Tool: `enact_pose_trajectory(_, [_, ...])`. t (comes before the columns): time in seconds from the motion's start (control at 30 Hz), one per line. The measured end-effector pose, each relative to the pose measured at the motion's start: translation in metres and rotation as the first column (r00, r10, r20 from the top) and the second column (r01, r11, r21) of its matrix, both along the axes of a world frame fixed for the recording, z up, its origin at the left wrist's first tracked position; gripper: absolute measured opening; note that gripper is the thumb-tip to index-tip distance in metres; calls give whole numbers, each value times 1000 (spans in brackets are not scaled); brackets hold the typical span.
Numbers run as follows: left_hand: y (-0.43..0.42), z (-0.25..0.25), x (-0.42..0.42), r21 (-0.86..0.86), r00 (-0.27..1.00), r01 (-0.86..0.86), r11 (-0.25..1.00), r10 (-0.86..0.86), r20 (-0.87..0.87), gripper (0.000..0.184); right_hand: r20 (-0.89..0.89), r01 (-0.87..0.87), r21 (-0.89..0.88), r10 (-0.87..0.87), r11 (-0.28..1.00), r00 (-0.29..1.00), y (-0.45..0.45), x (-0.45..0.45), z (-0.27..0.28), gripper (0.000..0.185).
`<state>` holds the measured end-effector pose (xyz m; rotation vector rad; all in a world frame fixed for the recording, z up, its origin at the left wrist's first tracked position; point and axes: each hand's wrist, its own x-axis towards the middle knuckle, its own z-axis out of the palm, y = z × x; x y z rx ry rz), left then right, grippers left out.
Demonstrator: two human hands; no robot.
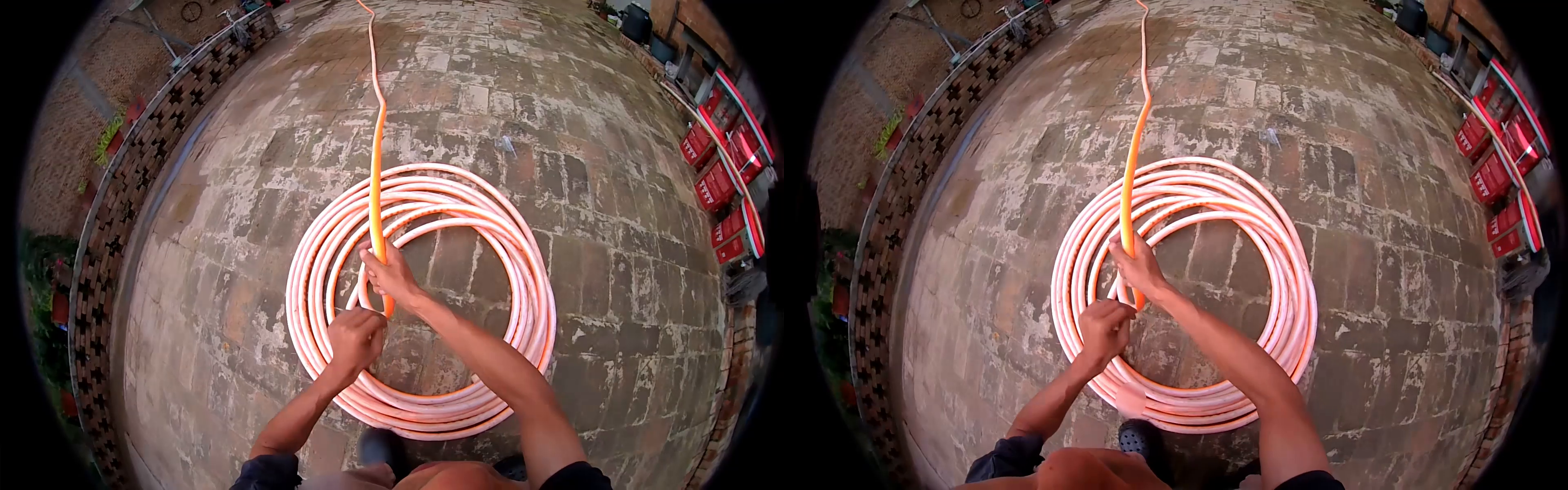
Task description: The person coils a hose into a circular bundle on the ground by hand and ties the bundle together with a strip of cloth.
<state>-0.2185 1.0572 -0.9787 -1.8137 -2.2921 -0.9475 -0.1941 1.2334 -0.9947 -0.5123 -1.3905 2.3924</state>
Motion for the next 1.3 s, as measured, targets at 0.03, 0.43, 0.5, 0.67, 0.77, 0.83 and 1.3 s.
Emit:
enact_pose_trajectory(0.03, [5,5,-14,95,987,-96,991,82,139,20,-19,-3,10,3,1000,1000,-2,8,2,21])
enact_pose_trajectory(0.43, [134,-7,-120,-329,472,229,916,191,861,55,-120,121,-675,-270,728,955,-17,25,-43,11])
enact_pose_trajectory(0.5, [138,-28,-110,-415,531,335,846,195,825,62,16,236,-694,-313,680,949,-17,31,-48,10])
enact_pose_trajectory(0.67, [122,-64,-79,-535,585,489,689,196,787,65,239,542,-472,-491,695,838,-13,34,-85,21])
enact_pose_trajectory(0.77, [105,-85,-68,-582,695,443,682,149,703,74,474,735,-167,-600,657,644,-5,43,-97,39])
enact_pose_trajectory(0.83, [96,-51,-50,-699,656,456,550,323,682,89,496,733,-144,-593,664,634,-3,46,-95,39])
enact_pose_trajectory(1.3, [44,-48,-9,-785,991,116,608,-14,135,77,529,632,-281,-433,722,730,23,52,-102,12])
